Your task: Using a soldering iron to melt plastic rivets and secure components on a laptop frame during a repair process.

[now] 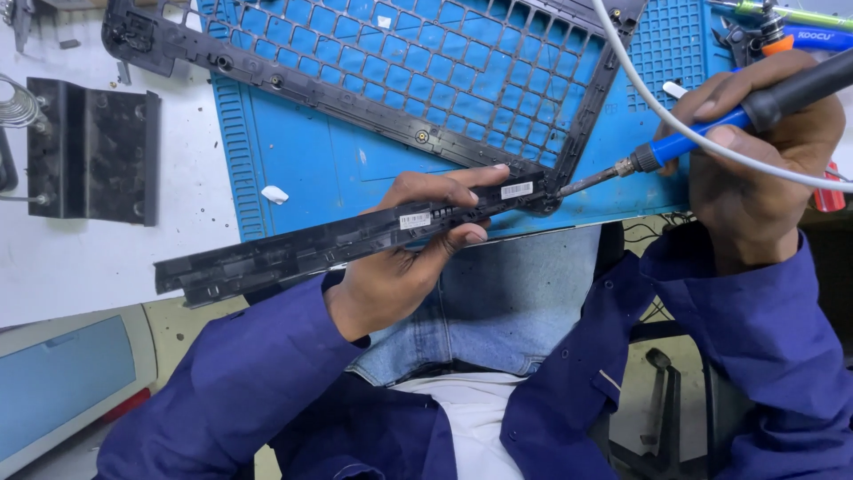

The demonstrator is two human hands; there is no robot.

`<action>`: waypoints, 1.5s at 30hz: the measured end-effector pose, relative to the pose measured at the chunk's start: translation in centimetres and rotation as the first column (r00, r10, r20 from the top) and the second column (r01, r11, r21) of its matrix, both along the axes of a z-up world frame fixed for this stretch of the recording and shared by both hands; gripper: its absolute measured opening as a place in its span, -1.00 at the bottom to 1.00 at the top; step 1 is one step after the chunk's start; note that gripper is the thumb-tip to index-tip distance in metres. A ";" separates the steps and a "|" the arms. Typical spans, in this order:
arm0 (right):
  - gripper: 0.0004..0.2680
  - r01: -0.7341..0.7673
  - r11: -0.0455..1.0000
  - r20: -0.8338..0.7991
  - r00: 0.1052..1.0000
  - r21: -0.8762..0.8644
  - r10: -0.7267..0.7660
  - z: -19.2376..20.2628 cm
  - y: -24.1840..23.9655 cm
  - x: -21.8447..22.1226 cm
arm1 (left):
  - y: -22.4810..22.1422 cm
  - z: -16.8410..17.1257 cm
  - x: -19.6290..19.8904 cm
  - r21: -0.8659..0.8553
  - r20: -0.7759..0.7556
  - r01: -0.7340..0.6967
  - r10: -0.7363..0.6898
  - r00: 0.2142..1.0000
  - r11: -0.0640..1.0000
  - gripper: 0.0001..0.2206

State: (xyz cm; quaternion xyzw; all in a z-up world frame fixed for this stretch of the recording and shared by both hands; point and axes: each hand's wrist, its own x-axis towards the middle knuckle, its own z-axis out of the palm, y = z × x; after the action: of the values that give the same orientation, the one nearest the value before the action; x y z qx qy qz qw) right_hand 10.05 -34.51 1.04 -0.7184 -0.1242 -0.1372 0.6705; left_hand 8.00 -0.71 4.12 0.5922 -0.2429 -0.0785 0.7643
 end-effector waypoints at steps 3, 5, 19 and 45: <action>-0.78 -0.059 0.997 -0.010 0.998 -0.041 0.058 1.2 0.7 -0.1 | 0.1 0.1 0.1 0.045 0.029 -0.021 0.020 0.999 0.999 -0.81; -0.74 -0.045 0.993 -0.001 0.999 -0.110 0.045 2.0 1.4 -0.4 | 0.2 0.2 0.1 0.076 0.054 -0.027 0.023 0.998 0.997 -0.82; -0.83 -0.064 0.962 0.003 0.998 -0.266 0.067 1.9 -0.6 -0.8 | 0.5 -0.3 0.0 0.088 0.048 0.025 -0.030 0.998 0.996 -0.79; -0.86 -0.119 0.978 0.030 0.992 -0.172 0.126 1.1 -0.2 -0.7 | 0.8 0.5 -0.1 0.120 0.082 -0.013 0.003 0.997 0.993 -0.80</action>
State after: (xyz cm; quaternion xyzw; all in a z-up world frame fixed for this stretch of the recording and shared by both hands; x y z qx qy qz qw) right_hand 9.38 -34.72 2.12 -0.7611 -0.1929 -0.0992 0.6113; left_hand 7.92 0.05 4.58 0.6410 -0.2665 -0.0658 0.7167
